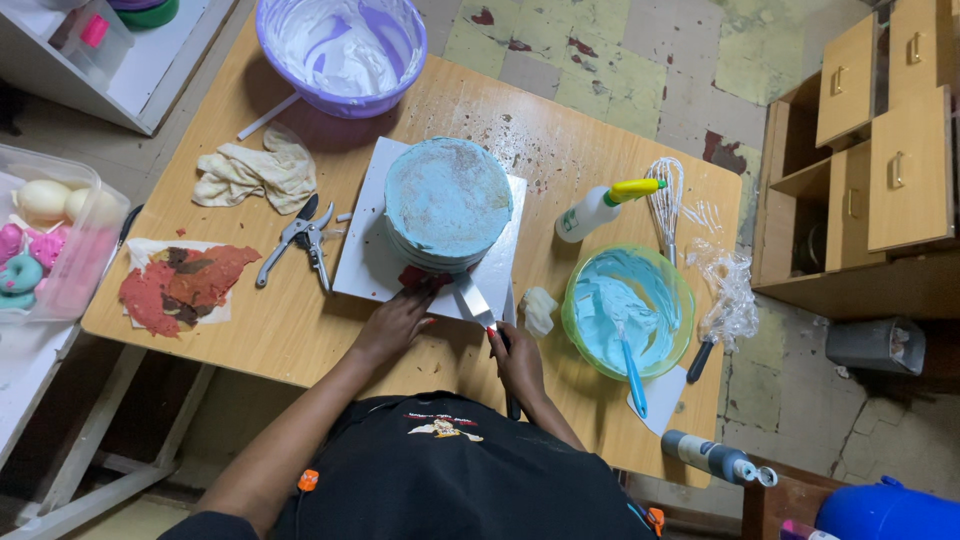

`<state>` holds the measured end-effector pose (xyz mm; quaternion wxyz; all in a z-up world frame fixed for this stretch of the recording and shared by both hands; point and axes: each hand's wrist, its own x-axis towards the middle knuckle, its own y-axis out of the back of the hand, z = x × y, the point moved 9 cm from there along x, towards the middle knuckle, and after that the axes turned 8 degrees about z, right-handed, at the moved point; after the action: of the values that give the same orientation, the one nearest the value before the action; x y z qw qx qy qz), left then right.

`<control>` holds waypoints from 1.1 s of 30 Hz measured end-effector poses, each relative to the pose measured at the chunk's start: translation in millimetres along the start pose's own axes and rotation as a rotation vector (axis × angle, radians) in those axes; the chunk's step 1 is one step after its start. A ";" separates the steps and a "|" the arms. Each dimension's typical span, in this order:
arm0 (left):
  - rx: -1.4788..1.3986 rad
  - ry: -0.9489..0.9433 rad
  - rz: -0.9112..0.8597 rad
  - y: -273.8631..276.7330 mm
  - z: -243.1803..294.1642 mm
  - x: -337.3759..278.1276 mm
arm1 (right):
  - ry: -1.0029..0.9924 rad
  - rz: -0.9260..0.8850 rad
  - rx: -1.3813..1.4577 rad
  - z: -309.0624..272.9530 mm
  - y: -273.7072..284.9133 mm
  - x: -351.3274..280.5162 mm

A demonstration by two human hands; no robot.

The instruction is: The person spreads blue frosting onto the top and sides of a cake using an offset spatula, occasionally wiping the spatula with a cloth.

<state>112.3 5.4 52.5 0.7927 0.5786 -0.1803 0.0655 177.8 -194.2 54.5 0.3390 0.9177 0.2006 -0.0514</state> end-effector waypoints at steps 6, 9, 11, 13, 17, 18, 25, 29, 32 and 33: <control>-0.072 -0.047 -0.023 -46.5 -21.2 0.3 | 0.011 0.016 0.000 0.1 0.5 0.1; -0.102 -0.024 0.004 -31.3 -15.7 12.0 | -0.006 0.004 -0.036 2.5 -2.1 0.9; -0.073 -0.025 0.013 -30.1 -15.1 18.7 | -0.008 0.003 -0.040 6.6 -3.4 2.1; -0.045 -0.029 0.023 -25.9 -9.9 25.3 | -0.009 0.005 -0.045 3.2 -2.3 1.5; 0.052 -0.023 0.131 -54.6 -9.7 12.4 | -0.039 0.004 -0.044 -2.9 -1.5 -1.6; 0.096 -0.040 0.162 -74.0 -12.7 4.6 | -0.047 0.005 -0.042 -1.5 -1.4 -0.9; 0.042 -0.298 0.245 -104.0 10.5 6.3 | -0.022 0.014 -0.017 21.3 -9.7 9.9; 0.131 -0.284 0.163 -111.0 7.1 23.5 | -0.035 -0.002 -0.027 21.1 -10.7 10.3; 0.161 -0.266 0.097 -56.3 30.0 46.6 | -0.039 -0.014 -0.022 10.4 -7.4 4.1; 0.167 -0.256 0.095 -33.9 38.2 58.7 | -0.034 -0.007 -0.023 4.0 -3.0 3.3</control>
<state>169.3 -47.6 53.5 0.7083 0.6371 -0.3009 0.0433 179.8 -193.6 48.9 0.3528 0.9120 0.1985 -0.0657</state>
